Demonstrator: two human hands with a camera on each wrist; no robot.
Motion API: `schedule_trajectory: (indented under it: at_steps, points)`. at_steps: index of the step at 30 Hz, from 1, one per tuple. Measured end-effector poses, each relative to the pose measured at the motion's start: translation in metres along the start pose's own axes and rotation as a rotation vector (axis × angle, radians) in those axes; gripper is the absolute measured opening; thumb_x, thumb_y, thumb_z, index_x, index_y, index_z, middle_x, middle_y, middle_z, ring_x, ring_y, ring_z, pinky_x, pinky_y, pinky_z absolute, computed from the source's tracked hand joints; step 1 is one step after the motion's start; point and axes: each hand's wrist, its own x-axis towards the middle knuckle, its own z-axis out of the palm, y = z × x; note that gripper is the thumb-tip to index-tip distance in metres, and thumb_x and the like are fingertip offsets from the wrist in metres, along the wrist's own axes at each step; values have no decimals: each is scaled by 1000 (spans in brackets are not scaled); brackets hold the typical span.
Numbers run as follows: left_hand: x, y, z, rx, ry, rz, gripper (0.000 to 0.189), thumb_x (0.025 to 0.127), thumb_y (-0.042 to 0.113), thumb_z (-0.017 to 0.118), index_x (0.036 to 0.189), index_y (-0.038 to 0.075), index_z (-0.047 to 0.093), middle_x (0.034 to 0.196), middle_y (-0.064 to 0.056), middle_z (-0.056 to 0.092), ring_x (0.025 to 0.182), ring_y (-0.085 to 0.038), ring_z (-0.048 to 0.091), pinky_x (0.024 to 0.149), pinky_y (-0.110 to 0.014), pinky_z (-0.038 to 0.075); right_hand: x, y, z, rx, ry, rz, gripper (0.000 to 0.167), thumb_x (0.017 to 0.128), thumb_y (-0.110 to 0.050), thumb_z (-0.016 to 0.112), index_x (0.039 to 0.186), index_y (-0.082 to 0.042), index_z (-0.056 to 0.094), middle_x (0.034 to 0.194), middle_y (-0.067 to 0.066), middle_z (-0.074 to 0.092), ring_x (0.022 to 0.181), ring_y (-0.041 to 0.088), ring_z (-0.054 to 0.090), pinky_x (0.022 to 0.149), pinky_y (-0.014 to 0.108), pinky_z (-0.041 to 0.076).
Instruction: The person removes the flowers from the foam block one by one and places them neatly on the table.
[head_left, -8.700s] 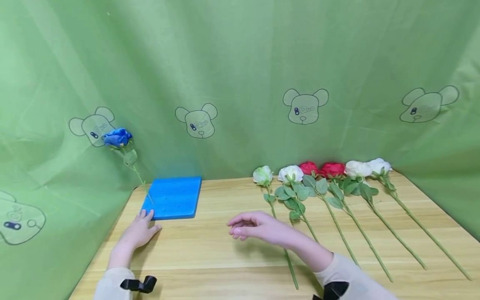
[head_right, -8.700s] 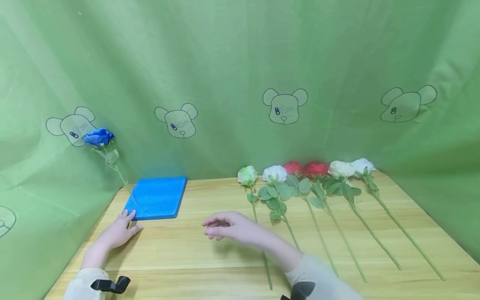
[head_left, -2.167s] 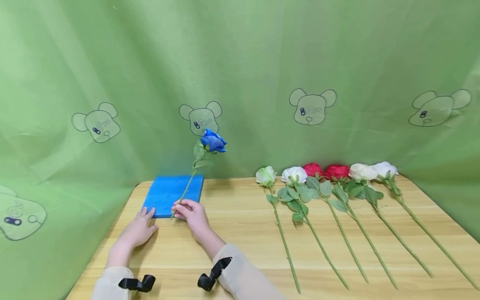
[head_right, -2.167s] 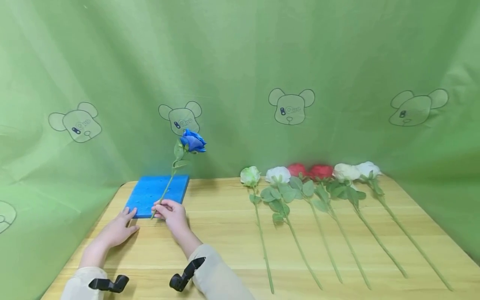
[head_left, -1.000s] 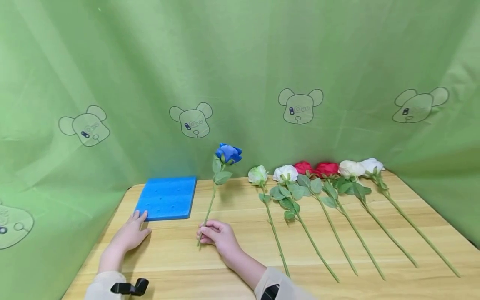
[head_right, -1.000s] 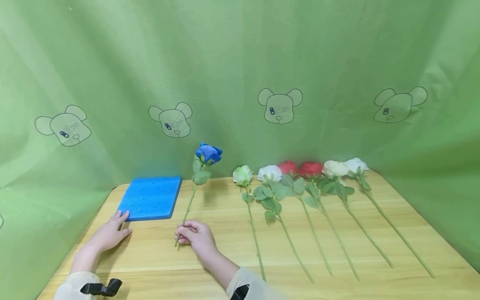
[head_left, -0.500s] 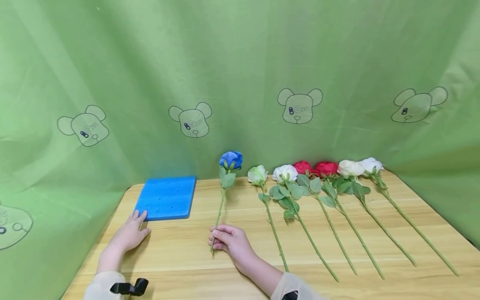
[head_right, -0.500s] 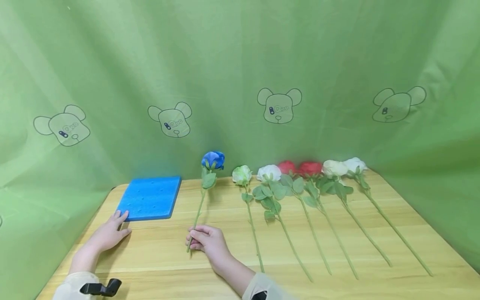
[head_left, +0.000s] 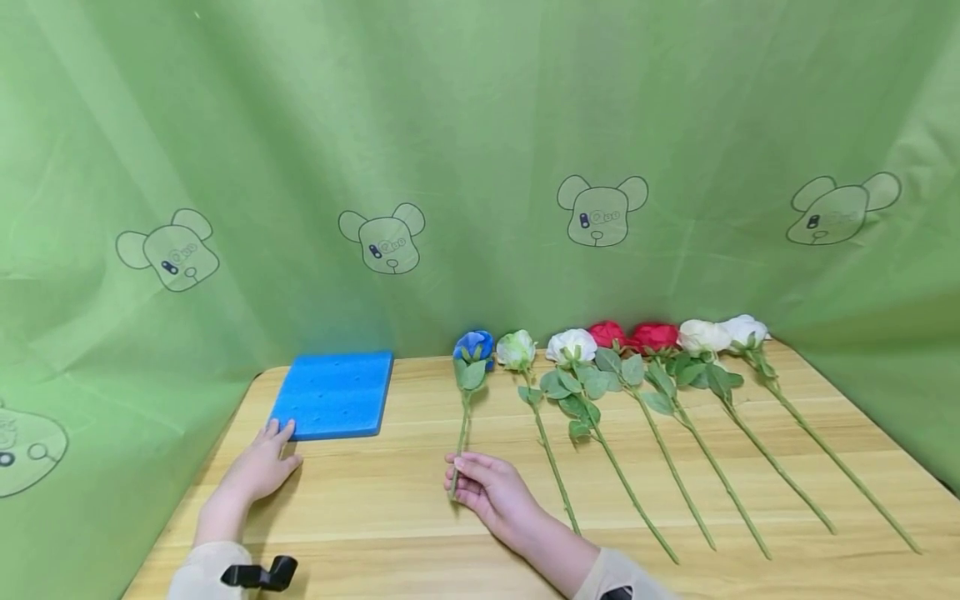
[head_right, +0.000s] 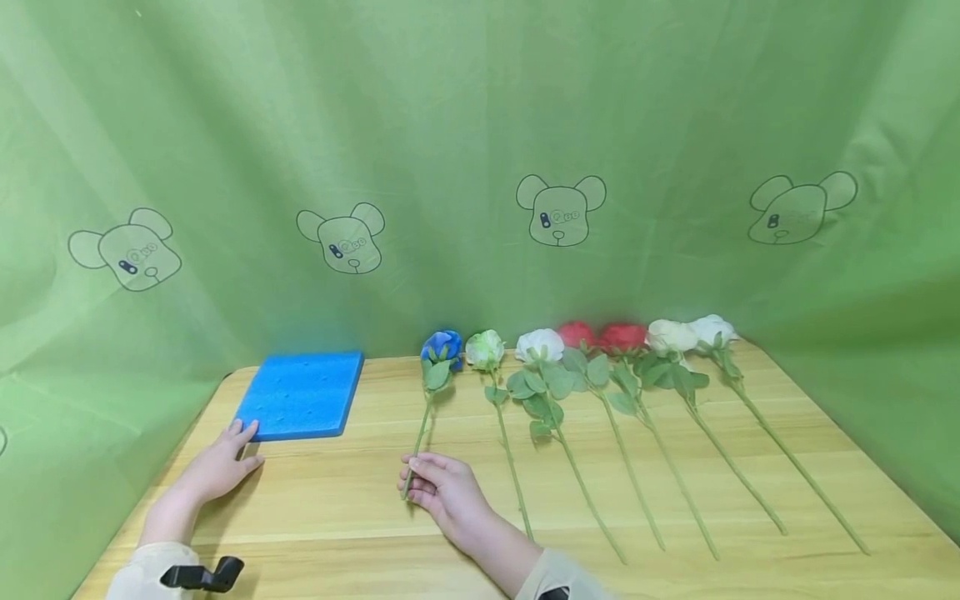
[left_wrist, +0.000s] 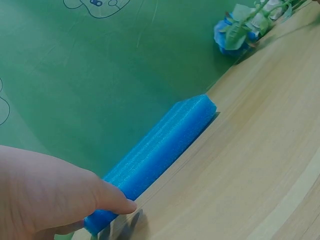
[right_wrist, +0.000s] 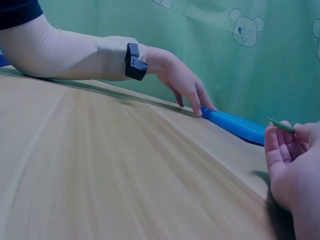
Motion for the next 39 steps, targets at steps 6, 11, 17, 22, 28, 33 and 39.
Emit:
schedule_trajectory:
  at_steps: [6, 11, 17, 22, 28, 33, 39]
  points:
    - [1, 1, 1, 0, 7, 8, 65, 97, 22, 54, 148, -9, 29, 151, -42, 13, 140, -59, 15, 112, -69, 21, -2, -6, -8, 47, 2, 21, 40, 98, -8, 52, 132, 13, 47, 86, 1, 67, 80, 10, 65, 80, 21, 56]
    - [3, 1, 1, -3, 8, 13, 65, 97, 23, 54, 148, -8, 28, 152, -42, 13, 140, -59, 14, 112, -69, 21, -7, -12, -16, 46, -12, 20, 51, 101, -11, 48, 142, 14, 32, 95, 3, 70, 88, 11, 67, 85, 22, 56]
    - [5, 3, -1, -13, 2, 13, 66, 97, 22, 54, 149, -8, 27, 152, -42, 12, 140, -59, 13, 112, -69, 20, -18, -20, -24, -14, -23, 13, 58, 104, -23, 44, 147, 12, 26, 137, 29, 53, 124, 28, 59, 105, 30, 49]
    - [4, 4, -2, -12, -6, 10, 66, 98, 22, 54, 149, -8, 26, 152, -42, 11, 140, -59, 13, 112, -69, 19, -28, -27, -30, -78, -65, 19, 62, 106, -28, 37, 149, 13, 20, 152, 32, 30, 142, 36, 37, 115, 36, 37]
    - [2, 6, -1, -13, -10, 7, 66, 98, 21, 54, 149, -9, 26, 152, -42, 11, 140, -59, 12, 112, -69, 19, -41, -31, -38, -123, -108, 36, 69, 107, -34, 35, 150, 14, 11, 157, 34, 13, 147, 41, 20, 120, 43, 24]
    - [1, 5, -1, -16, -8, 7, 66, 97, 21, 54, 149, -9, 27, 152, -42, 12, 140, -60, 12, 112, -70, 19, -51, -34, -40, -201, -139, 36, 72, 107, -38, 32, 151, 14, 6, 159, 31, 8, 149, 41, 12, 122, 45, 19]
    - [0, 1, -2, -22, -21, 3, 66, 98, 21, 54, 148, -10, 26, 151, -43, 11, 140, -60, 12, 112, -70, 19, -67, -36, -43, -314, -183, 42, 76, 106, -43, 30, 151, 12, 4, 160, 28, 8, 150, 39, 9, 122, 46, 15]
